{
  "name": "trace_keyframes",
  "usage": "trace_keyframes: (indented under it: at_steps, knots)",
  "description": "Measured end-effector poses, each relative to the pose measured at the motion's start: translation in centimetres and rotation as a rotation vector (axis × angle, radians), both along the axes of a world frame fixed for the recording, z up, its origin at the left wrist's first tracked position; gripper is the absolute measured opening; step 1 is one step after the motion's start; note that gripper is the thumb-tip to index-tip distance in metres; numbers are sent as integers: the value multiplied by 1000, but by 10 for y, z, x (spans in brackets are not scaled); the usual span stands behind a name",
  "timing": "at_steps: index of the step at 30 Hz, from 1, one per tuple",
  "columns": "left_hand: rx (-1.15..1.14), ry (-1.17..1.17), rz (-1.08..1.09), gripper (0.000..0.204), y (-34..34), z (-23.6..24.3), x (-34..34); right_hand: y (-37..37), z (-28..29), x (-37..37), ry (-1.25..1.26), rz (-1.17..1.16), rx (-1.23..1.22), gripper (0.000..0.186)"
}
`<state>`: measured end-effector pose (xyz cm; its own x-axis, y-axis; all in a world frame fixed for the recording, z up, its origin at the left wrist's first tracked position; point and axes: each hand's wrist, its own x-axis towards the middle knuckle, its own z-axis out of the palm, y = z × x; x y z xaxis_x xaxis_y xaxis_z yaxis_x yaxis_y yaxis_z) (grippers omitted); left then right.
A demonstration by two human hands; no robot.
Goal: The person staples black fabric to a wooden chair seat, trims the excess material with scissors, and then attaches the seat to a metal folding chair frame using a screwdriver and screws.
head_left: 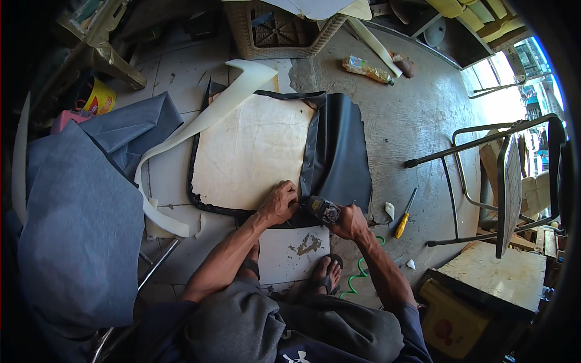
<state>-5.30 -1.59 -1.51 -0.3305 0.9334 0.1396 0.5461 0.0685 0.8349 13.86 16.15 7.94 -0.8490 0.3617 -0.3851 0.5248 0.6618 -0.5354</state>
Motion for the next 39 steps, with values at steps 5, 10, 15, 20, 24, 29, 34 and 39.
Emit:
trace_keyframes:
  at_steps: [5, 10, 15, 20, 24, 29, 34, 39]
  knots:
    - [10, 21, -13, 10, -1, 0, -1, 5, -5, -9, -23, 70, 10, 36]
    - [40, 47, 1, 12, -3, -2, -2, 15, -2, -19, -41, 34, 32, 37]
    - [-11, 24, -19, 14, -2, 8, -3, 18, -4, -25, 3, 42, 61, 37]
    - [-106, 125, -4, 19, -34, 37, 6, -2, 6, 28, 142, -272, -120, 35]
    - [-116, 381, -162, 21, -49, 45, 6, -33, 10, 71, 227, -546, -179, 32]
    - [-34, 392, -193, 14, 4, 28, 22, -56, 5, 98, 146, -685, -146, 31]
    - [8, 145, -34, 9, 33, 17, 32, -50, 4, 95, 172, -648, -170, 35]
    - [5, 34, 36, 7, 34, 10, 28, -37, 0, 57, -25, -551, -166, 37]
